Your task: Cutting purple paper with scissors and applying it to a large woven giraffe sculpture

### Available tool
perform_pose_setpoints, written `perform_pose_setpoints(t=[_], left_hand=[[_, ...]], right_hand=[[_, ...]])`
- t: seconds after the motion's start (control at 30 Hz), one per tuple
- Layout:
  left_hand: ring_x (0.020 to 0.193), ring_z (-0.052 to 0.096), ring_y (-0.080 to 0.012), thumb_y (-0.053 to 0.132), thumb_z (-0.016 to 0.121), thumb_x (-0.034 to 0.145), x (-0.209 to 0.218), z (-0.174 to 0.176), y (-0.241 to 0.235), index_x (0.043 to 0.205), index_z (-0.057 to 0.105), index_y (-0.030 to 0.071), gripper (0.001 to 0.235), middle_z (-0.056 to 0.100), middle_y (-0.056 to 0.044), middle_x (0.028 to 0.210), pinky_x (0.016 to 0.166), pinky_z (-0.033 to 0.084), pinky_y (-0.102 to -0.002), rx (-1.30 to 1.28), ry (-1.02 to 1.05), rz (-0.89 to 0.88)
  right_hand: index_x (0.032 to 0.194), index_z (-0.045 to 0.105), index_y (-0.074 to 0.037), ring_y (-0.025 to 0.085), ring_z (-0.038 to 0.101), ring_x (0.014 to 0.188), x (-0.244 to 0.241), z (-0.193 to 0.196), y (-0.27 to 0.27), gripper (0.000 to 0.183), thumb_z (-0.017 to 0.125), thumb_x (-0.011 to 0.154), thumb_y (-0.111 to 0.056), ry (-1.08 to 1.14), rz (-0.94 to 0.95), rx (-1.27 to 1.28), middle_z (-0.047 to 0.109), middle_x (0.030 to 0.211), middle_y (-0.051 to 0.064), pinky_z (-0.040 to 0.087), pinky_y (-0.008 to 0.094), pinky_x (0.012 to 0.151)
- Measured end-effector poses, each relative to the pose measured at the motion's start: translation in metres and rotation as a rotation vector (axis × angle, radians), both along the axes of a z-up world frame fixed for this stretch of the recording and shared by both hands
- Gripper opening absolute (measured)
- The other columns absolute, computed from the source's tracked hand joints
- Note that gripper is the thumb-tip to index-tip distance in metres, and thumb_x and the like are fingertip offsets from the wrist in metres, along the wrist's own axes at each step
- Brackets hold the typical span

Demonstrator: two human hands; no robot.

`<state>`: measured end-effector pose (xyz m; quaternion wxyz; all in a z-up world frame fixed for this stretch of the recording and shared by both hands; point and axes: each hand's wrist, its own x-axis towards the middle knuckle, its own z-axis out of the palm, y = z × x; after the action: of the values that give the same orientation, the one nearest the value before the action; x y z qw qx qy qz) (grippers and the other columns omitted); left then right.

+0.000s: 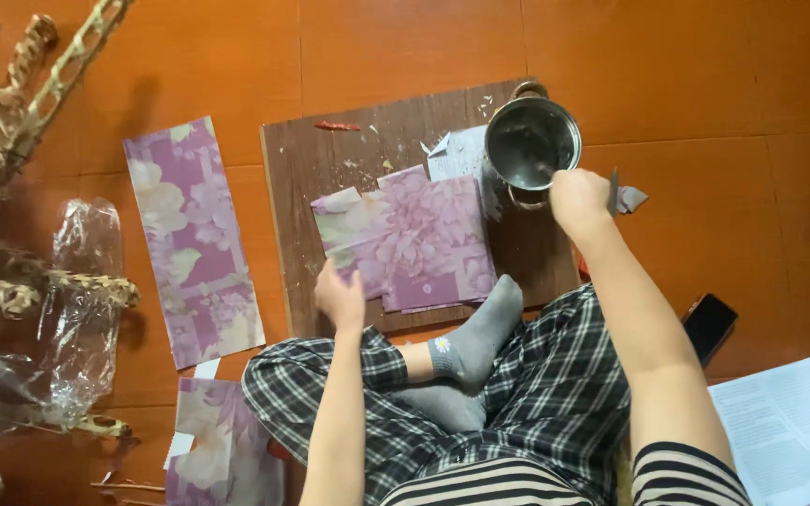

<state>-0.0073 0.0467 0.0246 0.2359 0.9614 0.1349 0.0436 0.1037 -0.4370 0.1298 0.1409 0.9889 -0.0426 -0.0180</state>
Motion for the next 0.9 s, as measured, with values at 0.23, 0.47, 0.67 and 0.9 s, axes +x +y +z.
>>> perform_pose_setpoints(t=[0.23, 0.47, 0.67, 0.9], left_hand=[[0.116, 0.073, -0.0385, 0.044, 0.092, 0.082, 0.009, -0.020, 0.008, 0.130, 0.059, 0.022, 0.062, 0.074, -0.008, 0.119, 0.099, 0.052, -0.058, -0.079, 0.347, 0.264], [0.105, 0.079, -0.0279, 0.044, 0.099, 0.072, 0.019, -0.042, 0.022, 0.105, 0.080, 0.025, 0.042, 0.081, -0.001, 0.100, 0.089, 0.060, -0.044, -0.424, 0.268, 0.228], [0.123, 0.068, -0.0398, 0.020, 0.088, 0.097, 0.018, -0.052, 0.002, 0.153, 0.049, -0.001, 0.071, 0.068, -0.029, 0.132, 0.107, 0.055, -0.056, -1.240, 0.096, 0.489], [0.108, 0.073, -0.0354, 0.010, 0.078, 0.095, 0.015, -0.069, 0.001, 0.136, 0.067, -0.003, 0.044, 0.069, -0.024, 0.123, 0.081, 0.065, -0.055, -1.320, 0.205, 0.527]], right_hand=[[0.103, 0.081, -0.007, 0.050, 0.079, 0.098, 0.007, -0.005, -0.002, 0.025, 0.065, 0.103, -0.025, 0.177, -0.077, 0.608, 0.081, 0.094, 0.025, 0.063, 0.061, 0.082], [0.151, 0.046, -0.006, -0.001, 0.034, 0.048, -0.113, 0.055, 0.035, 0.037, 0.048, 0.117, -0.021, 0.292, -0.608, 2.042, 0.042, 0.080, -0.002, 0.020, 0.012, 0.033], [0.155, 0.055, -0.015, 0.012, 0.048, 0.046, -0.142, -0.005, 0.106, 0.042, 0.061, 0.114, -0.024, 0.374, -0.558, 1.880, 0.060, 0.078, 0.011, 0.031, 0.016, 0.028], [0.170, 0.036, -0.035, 0.041, 0.080, 0.078, -0.136, -0.020, 0.265, 0.068, 0.050, 0.106, -0.016, 0.386, 0.410, 0.478, 0.063, 0.100, 0.013, 0.069, 0.054, 0.068]])
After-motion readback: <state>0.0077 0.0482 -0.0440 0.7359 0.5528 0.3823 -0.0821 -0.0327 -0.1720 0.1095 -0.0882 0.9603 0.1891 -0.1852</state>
